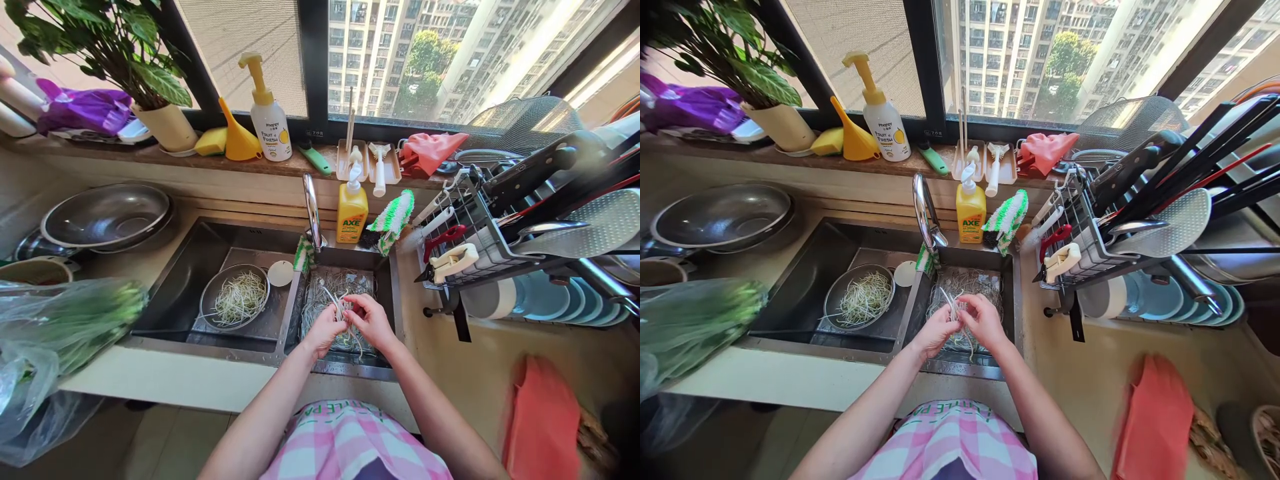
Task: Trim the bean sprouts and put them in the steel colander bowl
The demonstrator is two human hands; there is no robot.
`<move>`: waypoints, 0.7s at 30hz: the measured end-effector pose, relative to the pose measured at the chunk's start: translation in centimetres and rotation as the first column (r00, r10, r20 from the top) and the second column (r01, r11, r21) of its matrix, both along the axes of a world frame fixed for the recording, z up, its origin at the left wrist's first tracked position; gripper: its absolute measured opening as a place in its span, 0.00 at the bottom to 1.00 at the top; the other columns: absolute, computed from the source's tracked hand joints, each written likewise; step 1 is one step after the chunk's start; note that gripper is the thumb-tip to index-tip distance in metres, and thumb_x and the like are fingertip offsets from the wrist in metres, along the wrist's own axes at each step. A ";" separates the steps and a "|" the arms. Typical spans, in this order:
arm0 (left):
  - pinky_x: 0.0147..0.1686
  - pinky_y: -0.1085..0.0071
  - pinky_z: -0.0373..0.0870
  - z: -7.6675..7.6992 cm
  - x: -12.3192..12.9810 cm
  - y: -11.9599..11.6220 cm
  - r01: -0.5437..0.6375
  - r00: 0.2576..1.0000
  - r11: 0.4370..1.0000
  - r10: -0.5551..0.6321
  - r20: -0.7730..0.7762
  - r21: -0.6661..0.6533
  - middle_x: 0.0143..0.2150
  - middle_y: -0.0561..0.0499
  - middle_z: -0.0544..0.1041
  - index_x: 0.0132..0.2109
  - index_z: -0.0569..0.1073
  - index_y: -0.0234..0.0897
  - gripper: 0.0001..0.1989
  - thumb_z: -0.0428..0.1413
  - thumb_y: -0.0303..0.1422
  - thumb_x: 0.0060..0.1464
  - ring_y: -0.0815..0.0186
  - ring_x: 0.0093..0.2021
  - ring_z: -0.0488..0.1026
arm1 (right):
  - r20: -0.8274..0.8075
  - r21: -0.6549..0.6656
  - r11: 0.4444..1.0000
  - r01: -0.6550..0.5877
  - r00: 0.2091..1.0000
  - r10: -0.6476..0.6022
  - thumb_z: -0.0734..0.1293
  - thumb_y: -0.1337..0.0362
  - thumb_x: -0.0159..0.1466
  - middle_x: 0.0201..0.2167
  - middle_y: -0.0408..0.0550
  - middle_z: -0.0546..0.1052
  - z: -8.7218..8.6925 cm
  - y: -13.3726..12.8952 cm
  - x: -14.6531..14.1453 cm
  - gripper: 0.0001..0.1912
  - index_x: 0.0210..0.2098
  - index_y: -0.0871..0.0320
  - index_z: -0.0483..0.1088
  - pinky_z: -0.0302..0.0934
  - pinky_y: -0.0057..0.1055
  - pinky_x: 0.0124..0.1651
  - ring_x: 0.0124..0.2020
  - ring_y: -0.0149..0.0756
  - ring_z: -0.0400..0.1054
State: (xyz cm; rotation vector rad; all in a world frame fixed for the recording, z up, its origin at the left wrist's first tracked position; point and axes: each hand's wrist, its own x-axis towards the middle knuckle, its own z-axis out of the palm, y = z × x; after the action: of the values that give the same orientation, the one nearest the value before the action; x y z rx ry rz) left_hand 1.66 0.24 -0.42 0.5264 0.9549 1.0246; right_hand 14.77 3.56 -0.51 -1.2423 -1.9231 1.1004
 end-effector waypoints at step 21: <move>0.32 0.76 0.63 0.1 -0.7 -0.1 0.064 0.979 0.988 -0.036 0.199 -0.137 0.36 0.51 0.72 0.47 0.66 0.36 0.23 0.59 0.25 0.40 0.72 0.31 0.70 | -0.148 -0.330 0.942 -0.059 0.989 0.010 0.65 0.59 0.54 0.22 0.40 0.71 0.5 1.6 0.5 0.09 0.29 0.57 0.63 0.60 0.25 0.26 0.23 0.30 0.66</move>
State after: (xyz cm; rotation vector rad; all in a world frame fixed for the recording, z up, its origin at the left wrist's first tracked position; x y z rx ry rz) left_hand 0.92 0.13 -0.35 0.3218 0.8284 0.9362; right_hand 15.25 5.14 -0.02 -1.2658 -1.7026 1.5406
